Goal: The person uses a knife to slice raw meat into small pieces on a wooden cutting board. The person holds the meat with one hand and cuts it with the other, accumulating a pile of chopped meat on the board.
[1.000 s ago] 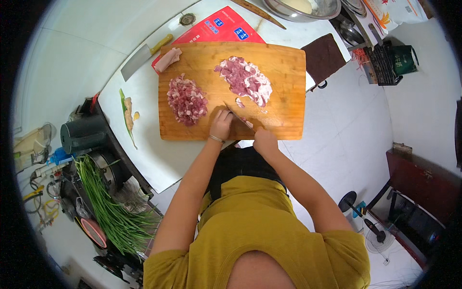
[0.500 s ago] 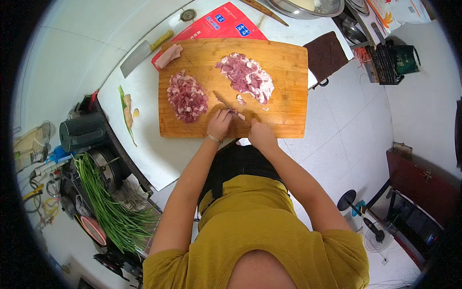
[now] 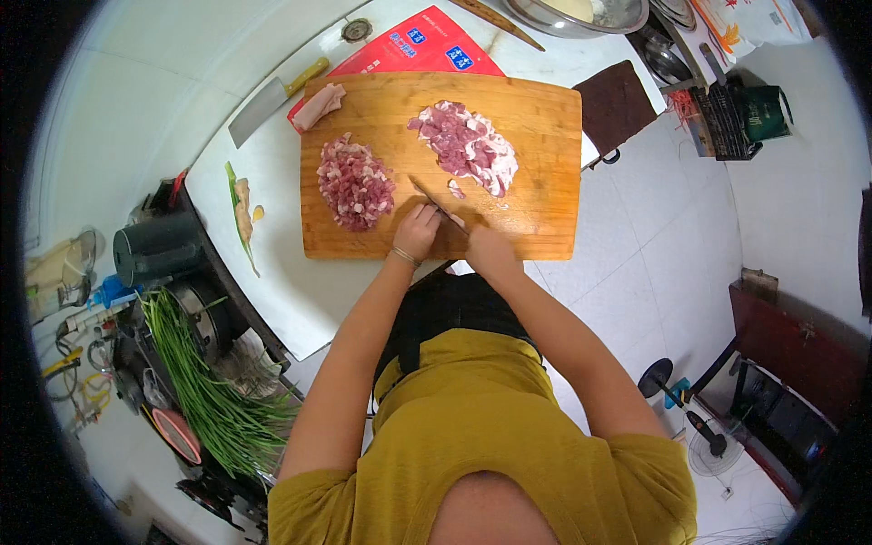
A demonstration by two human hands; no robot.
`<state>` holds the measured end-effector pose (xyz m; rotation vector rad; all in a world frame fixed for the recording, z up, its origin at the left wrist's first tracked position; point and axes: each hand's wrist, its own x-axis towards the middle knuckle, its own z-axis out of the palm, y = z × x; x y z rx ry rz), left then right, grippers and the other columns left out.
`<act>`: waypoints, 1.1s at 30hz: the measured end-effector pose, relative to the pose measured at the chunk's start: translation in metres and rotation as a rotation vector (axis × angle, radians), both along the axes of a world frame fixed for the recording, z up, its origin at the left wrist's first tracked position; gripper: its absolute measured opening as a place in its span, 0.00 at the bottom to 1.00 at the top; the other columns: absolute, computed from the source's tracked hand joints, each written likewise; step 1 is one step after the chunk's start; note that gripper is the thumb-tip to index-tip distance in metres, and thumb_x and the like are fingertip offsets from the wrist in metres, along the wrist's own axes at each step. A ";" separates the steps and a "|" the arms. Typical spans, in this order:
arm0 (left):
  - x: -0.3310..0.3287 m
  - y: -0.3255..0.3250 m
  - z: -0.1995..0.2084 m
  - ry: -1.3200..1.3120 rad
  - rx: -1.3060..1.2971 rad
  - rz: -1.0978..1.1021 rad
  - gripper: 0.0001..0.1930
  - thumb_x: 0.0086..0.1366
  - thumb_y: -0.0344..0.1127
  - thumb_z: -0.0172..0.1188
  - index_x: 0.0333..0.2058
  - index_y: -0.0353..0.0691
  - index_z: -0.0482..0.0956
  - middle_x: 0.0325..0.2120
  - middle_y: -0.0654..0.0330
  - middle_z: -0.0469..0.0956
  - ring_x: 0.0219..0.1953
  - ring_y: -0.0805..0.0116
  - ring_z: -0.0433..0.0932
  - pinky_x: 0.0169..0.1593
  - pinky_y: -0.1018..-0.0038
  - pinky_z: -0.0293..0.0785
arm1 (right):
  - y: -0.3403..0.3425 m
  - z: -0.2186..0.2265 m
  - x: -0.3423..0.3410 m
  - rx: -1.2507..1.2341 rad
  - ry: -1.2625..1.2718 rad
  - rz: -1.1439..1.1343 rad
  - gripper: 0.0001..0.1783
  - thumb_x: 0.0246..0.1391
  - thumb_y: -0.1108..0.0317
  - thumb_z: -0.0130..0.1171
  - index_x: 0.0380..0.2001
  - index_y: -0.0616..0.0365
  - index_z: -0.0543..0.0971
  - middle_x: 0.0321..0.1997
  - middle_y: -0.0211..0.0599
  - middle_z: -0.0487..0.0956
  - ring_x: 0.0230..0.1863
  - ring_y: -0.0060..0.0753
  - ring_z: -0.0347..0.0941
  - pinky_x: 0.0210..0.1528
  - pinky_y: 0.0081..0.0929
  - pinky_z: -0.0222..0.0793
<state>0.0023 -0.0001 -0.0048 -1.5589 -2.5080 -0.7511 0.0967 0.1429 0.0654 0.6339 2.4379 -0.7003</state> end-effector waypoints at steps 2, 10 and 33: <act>0.001 0.000 -0.005 -0.038 0.001 0.001 0.09 0.50 0.28 0.50 0.30 0.35 0.76 0.35 0.55 0.74 0.37 0.59 0.73 0.42 0.71 0.71 | -0.007 0.003 -0.026 0.004 0.002 0.019 0.10 0.44 0.70 0.54 0.30 0.65 0.75 0.31 0.55 0.78 0.34 0.53 0.77 0.37 0.44 0.73; 0.004 -0.001 0.005 -0.047 -0.042 0.045 0.08 0.50 0.29 0.51 0.30 0.36 0.76 0.35 0.57 0.74 0.39 0.60 0.72 0.42 0.71 0.72 | 0.000 0.013 0.024 0.056 0.009 -0.059 0.09 0.45 0.70 0.53 0.29 0.65 0.75 0.31 0.54 0.78 0.35 0.52 0.77 0.36 0.43 0.73; 0.007 0.023 0.003 -0.327 0.077 0.097 0.15 0.52 0.25 0.53 0.40 0.41 0.77 0.40 0.57 0.74 0.40 0.57 0.73 0.43 0.71 0.72 | 0.017 0.018 -0.012 0.036 0.189 -0.148 0.09 0.46 0.70 0.51 0.30 0.63 0.72 0.26 0.58 0.76 0.31 0.58 0.75 0.35 0.49 0.70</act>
